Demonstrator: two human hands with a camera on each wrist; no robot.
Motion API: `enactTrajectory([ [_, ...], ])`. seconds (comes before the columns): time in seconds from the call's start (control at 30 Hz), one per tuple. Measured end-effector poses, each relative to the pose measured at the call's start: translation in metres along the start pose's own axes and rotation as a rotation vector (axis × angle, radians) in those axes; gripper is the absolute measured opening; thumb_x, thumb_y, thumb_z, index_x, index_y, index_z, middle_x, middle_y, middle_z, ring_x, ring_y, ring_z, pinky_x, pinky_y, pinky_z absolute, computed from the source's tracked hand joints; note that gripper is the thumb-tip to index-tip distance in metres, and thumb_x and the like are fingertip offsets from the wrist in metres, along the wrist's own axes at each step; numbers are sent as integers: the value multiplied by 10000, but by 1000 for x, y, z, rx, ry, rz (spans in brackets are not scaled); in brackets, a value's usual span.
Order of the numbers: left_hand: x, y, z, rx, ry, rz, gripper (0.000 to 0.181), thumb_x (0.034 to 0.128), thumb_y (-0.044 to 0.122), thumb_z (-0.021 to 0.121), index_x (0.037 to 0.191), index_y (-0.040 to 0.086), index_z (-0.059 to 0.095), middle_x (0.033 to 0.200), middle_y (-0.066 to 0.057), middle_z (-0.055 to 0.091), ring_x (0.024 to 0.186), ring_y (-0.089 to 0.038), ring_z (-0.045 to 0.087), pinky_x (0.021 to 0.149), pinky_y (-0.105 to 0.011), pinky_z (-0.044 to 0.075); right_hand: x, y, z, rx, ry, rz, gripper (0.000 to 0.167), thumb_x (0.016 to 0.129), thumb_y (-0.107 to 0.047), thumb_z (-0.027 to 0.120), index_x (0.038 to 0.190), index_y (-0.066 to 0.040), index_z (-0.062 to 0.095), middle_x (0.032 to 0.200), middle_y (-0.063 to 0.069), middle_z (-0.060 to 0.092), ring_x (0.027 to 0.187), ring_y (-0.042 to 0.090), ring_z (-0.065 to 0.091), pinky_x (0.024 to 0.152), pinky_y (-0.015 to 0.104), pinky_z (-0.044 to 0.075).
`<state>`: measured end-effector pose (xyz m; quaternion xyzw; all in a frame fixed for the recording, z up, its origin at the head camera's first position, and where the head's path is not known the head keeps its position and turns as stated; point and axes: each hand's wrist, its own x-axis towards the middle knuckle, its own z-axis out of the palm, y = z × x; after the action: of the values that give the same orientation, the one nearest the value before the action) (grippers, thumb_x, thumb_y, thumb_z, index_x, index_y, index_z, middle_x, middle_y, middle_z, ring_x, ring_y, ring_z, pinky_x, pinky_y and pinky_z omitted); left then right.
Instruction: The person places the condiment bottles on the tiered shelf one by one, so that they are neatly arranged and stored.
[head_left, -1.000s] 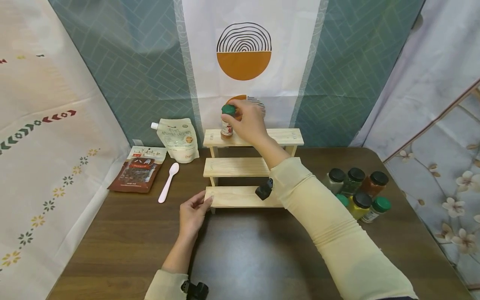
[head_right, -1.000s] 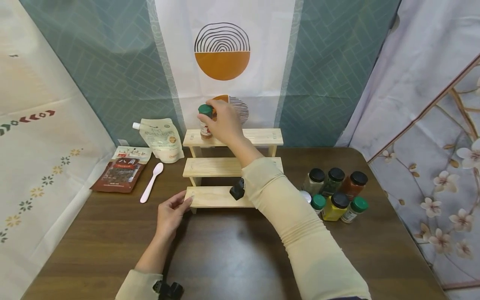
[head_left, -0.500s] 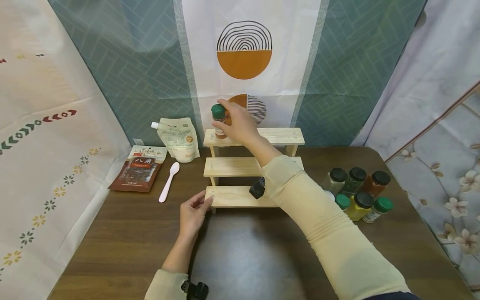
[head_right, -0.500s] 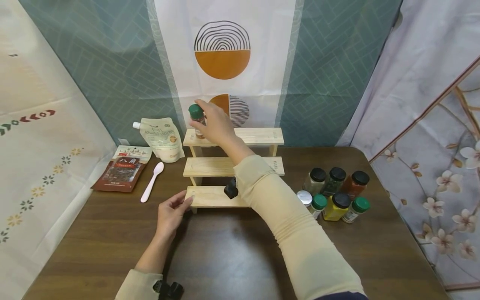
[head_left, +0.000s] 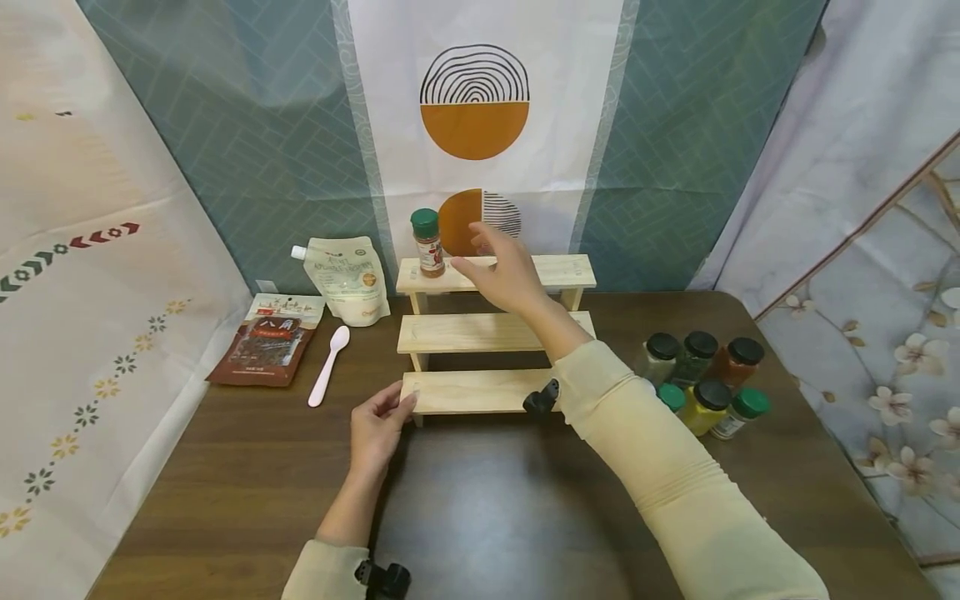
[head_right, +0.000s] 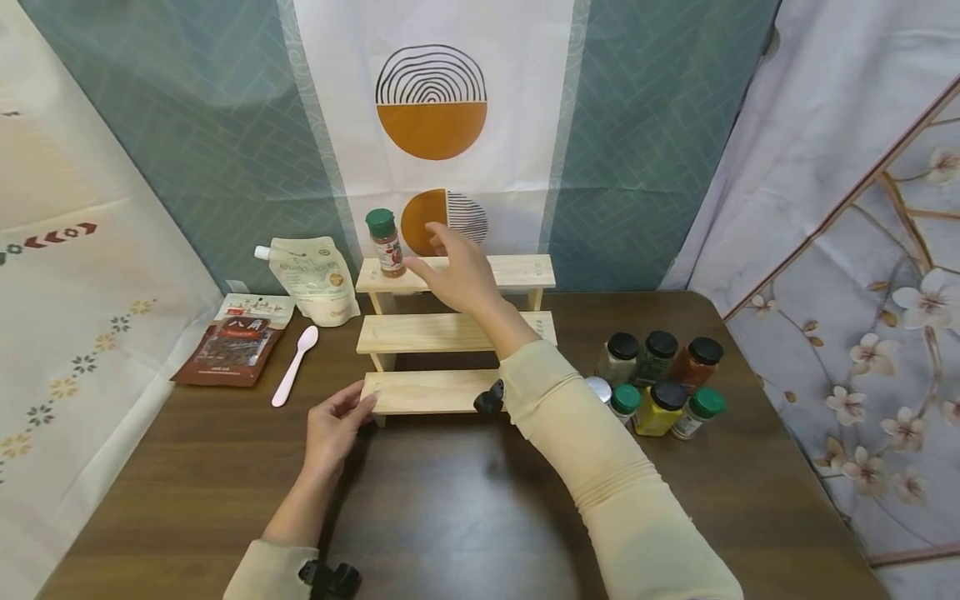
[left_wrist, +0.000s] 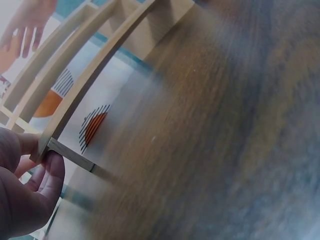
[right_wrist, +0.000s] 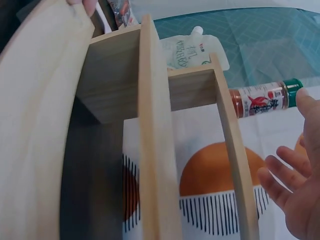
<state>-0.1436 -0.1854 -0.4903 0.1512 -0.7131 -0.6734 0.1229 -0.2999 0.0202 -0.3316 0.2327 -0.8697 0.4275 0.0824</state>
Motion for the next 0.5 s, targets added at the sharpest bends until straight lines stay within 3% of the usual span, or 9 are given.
enactTrajectory([
  [0.17,2,-1,0,-7,-7,4,356,898,-3,755,1235,-87,675,1038,-271,707,760,-62,685,682,-188,581,-16,8,-7,27,52,-16,584,974,-348,697,1473,-103,514,1312,96,644,1206,239,591,948,398,535],
  [0.5,1,-2,-2,-1,-13,3,350,907,3,747,1242,-68,679,1046,-249,712,758,-50,683,689,-205,587,-51,33,-26,18,153,-164,454,953,-223,730,1324,14,617,1169,169,695,1038,290,675,847,418,589],
])
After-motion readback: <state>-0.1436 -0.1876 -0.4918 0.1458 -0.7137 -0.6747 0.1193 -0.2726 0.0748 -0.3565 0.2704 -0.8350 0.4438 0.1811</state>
